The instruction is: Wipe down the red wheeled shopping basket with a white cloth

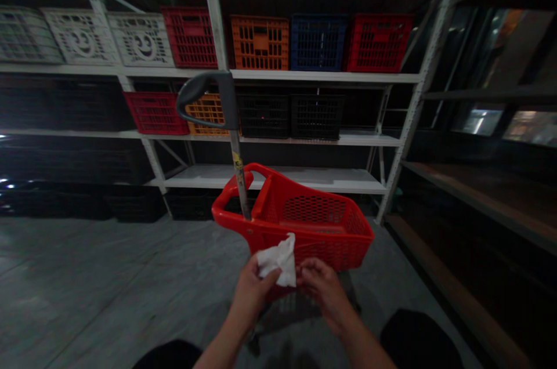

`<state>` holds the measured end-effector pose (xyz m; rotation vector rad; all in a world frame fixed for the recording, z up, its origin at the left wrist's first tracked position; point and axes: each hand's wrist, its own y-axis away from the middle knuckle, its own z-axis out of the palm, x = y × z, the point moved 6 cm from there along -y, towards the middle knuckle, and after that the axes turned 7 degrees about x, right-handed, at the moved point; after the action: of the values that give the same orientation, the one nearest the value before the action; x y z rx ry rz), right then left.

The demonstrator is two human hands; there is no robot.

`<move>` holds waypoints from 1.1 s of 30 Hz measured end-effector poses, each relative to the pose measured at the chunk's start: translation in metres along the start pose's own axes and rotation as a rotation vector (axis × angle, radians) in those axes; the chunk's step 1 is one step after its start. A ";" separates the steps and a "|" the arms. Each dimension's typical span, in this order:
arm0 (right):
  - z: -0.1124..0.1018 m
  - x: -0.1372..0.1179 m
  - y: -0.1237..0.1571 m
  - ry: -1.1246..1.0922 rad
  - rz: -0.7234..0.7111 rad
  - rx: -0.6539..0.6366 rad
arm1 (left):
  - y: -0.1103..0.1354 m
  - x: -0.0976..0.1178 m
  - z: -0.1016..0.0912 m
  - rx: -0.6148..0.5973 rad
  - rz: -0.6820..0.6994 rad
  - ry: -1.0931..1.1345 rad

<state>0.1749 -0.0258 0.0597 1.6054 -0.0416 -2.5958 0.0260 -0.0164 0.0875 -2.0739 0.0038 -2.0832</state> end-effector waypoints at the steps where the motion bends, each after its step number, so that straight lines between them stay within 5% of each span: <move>1: 0.000 0.001 -0.002 -0.021 0.003 0.008 | 0.001 -0.002 0.004 -0.056 -0.069 0.132; 5: 0.013 0.005 -0.013 -0.058 -0.036 -0.076 | 0.002 -0.008 0.013 -0.136 -0.152 0.241; 10: 0.013 0.004 -0.028 0.178 -0.295 0.174 | -0.008 -0.016 0.008 0.054 0.042 -0.107; 12: 0.019 0.004 -0.025 0.246 -0.349 0.180 | -0.008 -0.016 0.009 0.077 0.094 -0.138; 20: 0.026 -0.005 -0.004 0.498 -0.529 0.090 | 0.004 -0.021 0.022 -0.119 0.019 0.053; 25: 0.022 -0.015 -0.029 0.411 -0.607 0.095 | 0.001 0.002 0.015 -0.267 0.255 -0.017; 30: 0.034 -0.052 -0.070 0.423 -0.703 0.125 | -0.033 0.037 -0.031 -0.041 0.462 -0.219; 33: 0.039 -0.070 -0.088 0.524 -0.905 0.128 | -0.057 0.069 -0.067 0.319 0.715 -0.490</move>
<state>0.1657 0.0673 0.1338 2.7987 0.7228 -2.5764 -0.0476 0.0202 0.1633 -1.9333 0.2752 -1.0686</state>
